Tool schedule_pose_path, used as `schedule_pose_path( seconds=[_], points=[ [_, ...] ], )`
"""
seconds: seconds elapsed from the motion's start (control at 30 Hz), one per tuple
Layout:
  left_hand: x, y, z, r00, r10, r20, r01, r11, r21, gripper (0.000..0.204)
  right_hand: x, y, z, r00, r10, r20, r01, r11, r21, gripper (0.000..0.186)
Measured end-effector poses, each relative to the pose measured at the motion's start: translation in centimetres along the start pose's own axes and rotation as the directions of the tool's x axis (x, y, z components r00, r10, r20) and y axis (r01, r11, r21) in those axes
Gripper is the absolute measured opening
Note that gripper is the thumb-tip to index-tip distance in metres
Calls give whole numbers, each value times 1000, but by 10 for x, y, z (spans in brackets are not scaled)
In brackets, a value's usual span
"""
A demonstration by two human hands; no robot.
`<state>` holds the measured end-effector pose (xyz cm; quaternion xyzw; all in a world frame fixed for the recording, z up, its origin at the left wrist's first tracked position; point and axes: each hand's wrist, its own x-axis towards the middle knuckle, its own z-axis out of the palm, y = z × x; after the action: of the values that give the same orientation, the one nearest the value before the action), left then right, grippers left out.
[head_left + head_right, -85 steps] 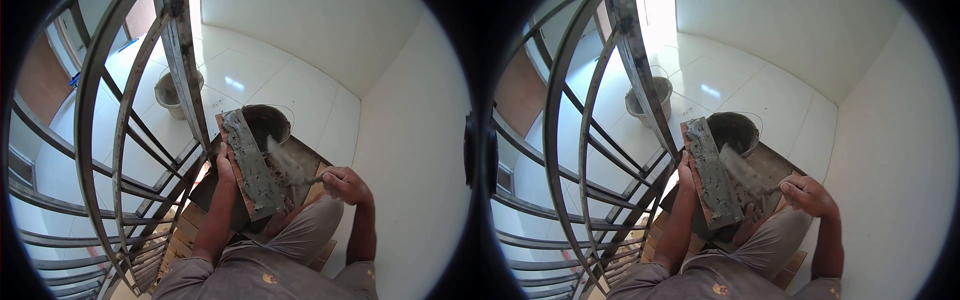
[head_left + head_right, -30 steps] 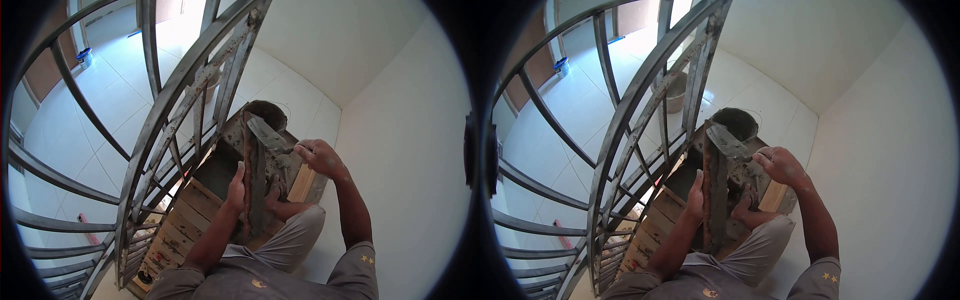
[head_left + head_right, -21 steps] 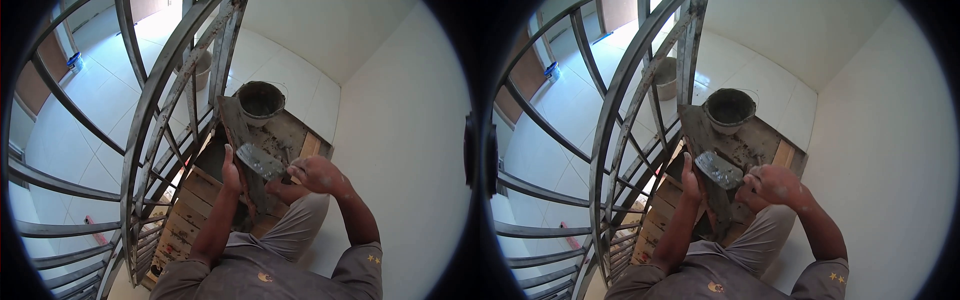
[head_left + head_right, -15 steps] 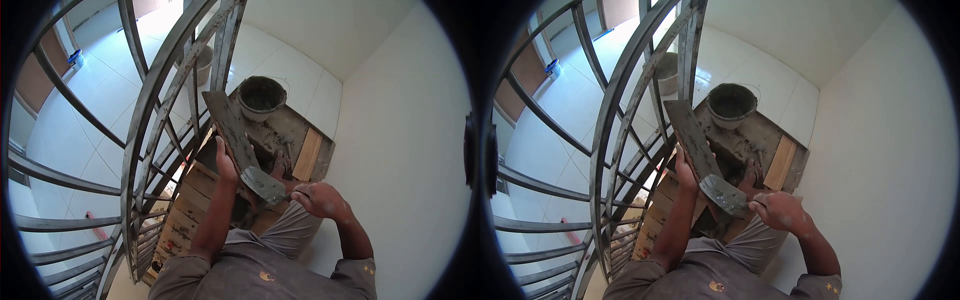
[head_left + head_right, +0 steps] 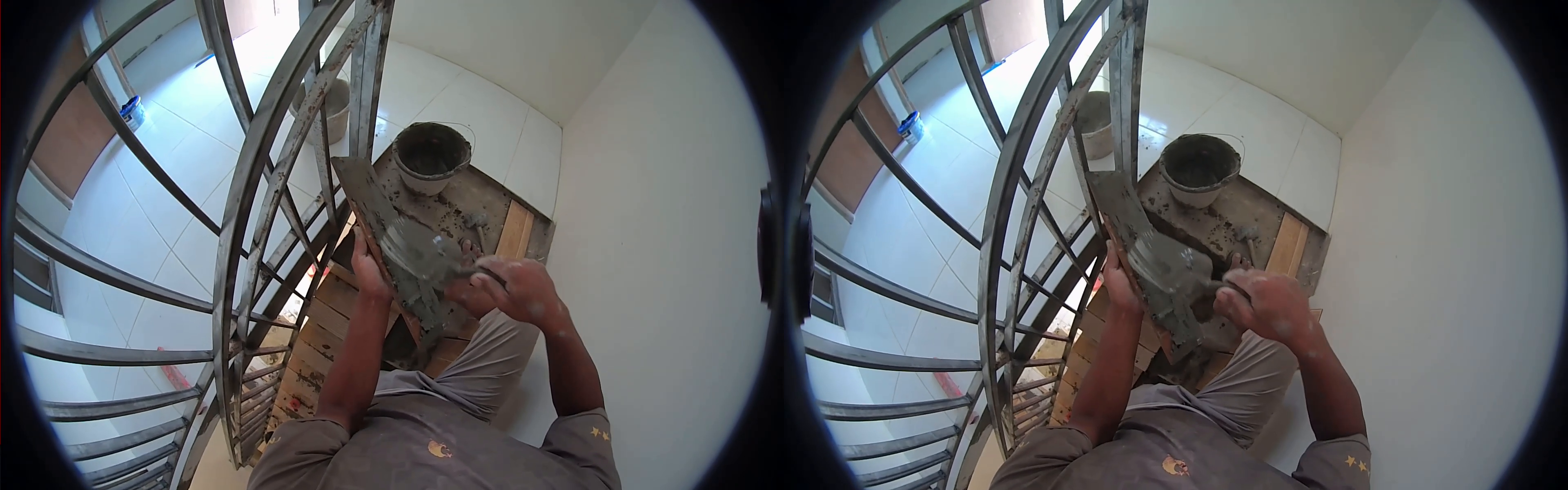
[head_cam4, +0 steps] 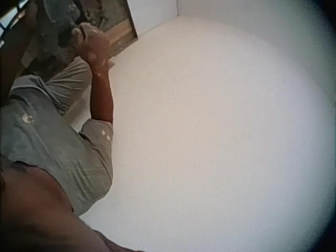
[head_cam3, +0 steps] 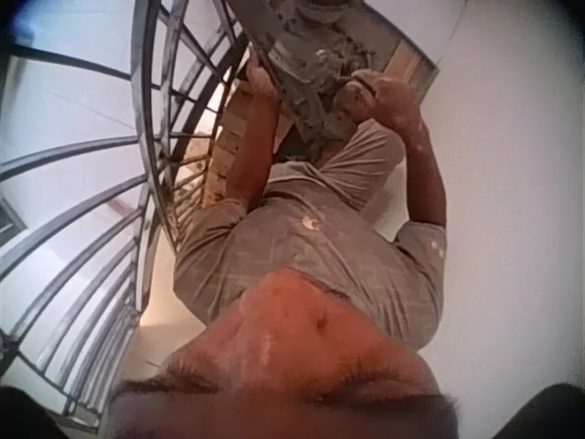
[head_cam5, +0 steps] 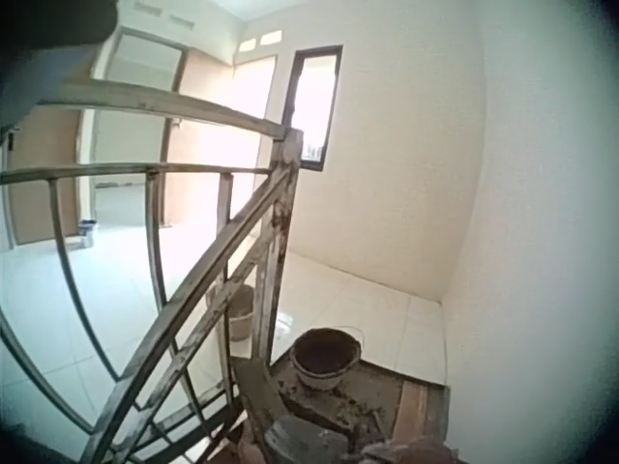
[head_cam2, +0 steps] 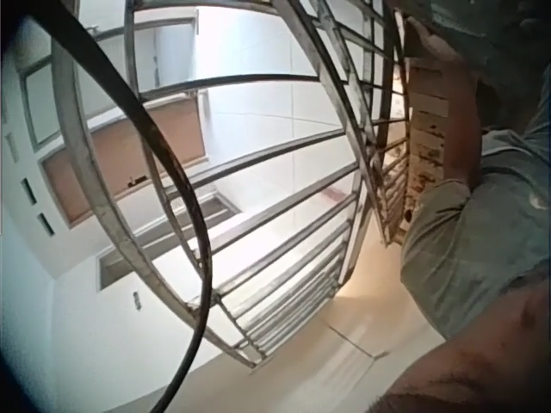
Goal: Apply mortar and install tiles on a concrete staircase.
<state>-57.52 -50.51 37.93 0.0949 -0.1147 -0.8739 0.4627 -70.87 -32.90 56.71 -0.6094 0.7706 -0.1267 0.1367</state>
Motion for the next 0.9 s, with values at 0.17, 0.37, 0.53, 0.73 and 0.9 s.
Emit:
schedule_pose_path(
  seconds=[0.17, 0.37, 0.53, 0.73, 0.9],
  points=[
    [-13, -8, -1, 992, -32, -121, 30, 999, -12, 47, 36, 5, 30, 982, -76, -171, 66, 996, -64, 36],
    [-24, -8, -51, 991, -56, 122, 65, 995, -74, 47, 35, -33, 11, 980, -158, 121, 174, 975, -140, 34],
    [-14, -5, -19, 978, -198, 65, 208, 953, -219, 48, 35, -14, 2, 967, -253, 24, 252, 966, 54, 29],
    [-21, 9, -5, 981, -134, 143, 151, 981, -120, 55, 89, -2, -7, 996, -49, 68, 49, 999, 0, 30],
    [-18, 17, 16, 999, 4, -36, -10, 987, -163, 59, 62, -4, -11, 931, -67, 359, 113, 988, -107, 31]
  ],
)
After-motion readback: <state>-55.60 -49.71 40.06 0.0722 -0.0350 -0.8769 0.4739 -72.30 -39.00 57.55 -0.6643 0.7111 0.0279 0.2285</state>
